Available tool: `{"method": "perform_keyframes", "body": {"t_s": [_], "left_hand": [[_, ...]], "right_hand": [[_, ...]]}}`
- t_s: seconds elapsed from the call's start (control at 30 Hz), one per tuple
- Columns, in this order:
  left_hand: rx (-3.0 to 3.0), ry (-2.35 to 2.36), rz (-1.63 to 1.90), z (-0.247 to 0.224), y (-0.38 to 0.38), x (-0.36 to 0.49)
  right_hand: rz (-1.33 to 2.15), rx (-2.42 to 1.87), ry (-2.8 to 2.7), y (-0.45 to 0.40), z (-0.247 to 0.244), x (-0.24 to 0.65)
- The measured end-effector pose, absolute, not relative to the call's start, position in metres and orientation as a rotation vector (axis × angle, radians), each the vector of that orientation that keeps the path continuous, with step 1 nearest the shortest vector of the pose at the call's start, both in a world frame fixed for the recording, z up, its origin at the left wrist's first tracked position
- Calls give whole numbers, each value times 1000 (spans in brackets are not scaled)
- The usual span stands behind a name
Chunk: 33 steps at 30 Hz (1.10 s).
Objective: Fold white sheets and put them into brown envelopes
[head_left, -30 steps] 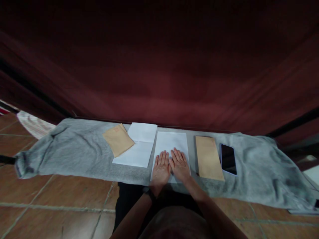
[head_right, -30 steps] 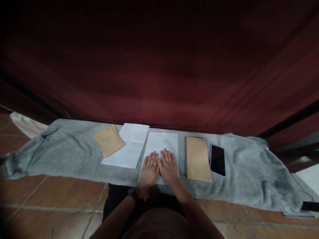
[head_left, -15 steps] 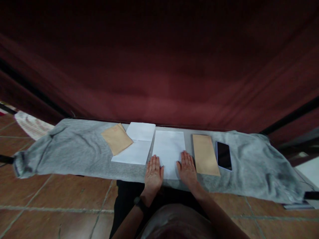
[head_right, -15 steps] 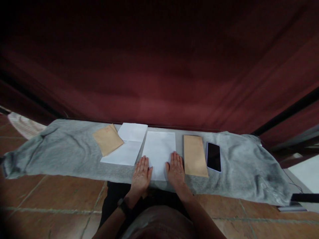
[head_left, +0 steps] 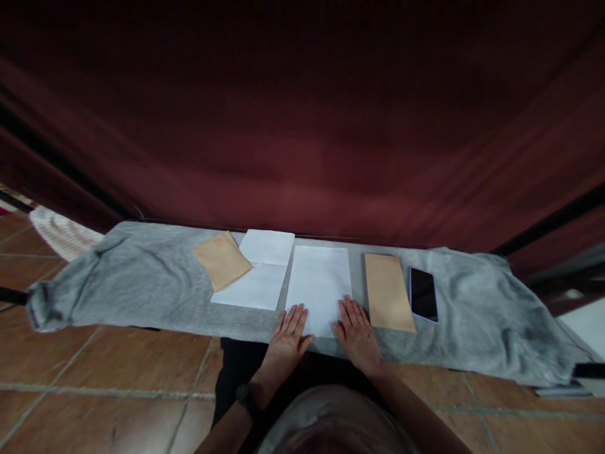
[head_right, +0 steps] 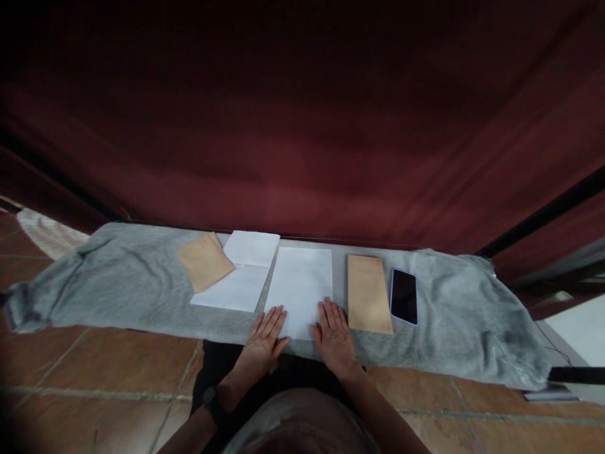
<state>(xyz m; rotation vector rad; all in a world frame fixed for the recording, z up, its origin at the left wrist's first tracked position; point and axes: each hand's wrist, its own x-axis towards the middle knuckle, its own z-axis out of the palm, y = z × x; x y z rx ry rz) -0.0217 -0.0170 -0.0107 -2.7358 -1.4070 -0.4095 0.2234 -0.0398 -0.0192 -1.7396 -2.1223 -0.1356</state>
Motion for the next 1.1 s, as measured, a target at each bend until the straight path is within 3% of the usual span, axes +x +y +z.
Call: {"method": "perform_keyframes", "body": {"t_s": [0.23,0.43,1.1], "left_hand": [[-2842,-1288,-142,-17,-18,-44],[-2946,-1258,102,4,-8,-45],[-3044,-1464,-472,19,0,-57]], "right_hand": [[-114,-1711,-2157,-53,-20,230],[-50,-1681,-2180,-57,-19,233],[337,-1639,-1717,-58,-26,231]]}}
